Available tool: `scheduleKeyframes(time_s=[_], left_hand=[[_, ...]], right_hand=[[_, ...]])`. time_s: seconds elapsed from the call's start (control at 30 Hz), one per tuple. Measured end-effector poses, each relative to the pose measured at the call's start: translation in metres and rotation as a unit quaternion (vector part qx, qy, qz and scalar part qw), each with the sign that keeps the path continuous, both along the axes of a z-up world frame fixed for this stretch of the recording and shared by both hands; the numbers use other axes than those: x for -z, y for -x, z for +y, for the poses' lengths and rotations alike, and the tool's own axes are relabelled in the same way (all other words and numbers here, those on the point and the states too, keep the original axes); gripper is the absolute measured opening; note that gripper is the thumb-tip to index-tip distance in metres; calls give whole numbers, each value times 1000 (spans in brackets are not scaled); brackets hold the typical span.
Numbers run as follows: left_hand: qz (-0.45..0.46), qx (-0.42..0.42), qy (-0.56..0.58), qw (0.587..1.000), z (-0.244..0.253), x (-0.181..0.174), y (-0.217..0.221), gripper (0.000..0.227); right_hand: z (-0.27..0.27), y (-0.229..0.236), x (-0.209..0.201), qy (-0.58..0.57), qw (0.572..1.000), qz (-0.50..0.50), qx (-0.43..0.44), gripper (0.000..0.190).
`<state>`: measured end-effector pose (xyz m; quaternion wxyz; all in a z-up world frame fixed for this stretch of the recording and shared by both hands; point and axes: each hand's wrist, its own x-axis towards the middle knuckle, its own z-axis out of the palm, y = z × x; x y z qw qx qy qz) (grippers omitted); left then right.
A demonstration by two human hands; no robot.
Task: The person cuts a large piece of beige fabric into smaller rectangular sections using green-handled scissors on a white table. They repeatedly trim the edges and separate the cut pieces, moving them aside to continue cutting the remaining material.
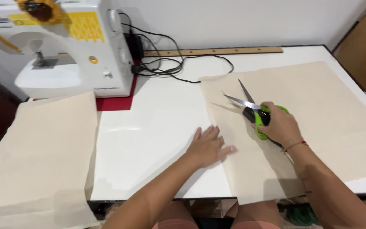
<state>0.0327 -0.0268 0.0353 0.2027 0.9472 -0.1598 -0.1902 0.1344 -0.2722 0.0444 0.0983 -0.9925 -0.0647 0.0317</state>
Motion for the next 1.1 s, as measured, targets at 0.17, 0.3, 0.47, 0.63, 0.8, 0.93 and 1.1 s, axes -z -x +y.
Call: scheduleKeyframes(time_s=[0.17,0.3,0.47,0.63,0.8,0.93,1.1], left_hand=[[-115,-119,139,976,11,74,-58,37],[-106,-167,179,964,39,75,-53,27],[-92,-210,236,944,99,56,-14,25],[-34,-330,241,912,155,38,39,28],[-77,-418,143,894,184,31,77,26],[-180,-432,-22,883,194,36,103,33],[-242,-324,190,894,121,-1,161,17]], right_hand=[[-2,6,9,-37,999,-5,17,83],[0,37,-15,-111,993,-9,48,80],[-31,48,-28,-134,987,-5,87,80],[-48,51,-25,-94,991,-13,90,77],[-43,34,-17,-61,998,-5,32,76],[-35,25,6,-97,994,-43,-24,71],[-7,44,-16,-116,991,-29,-53,75]])
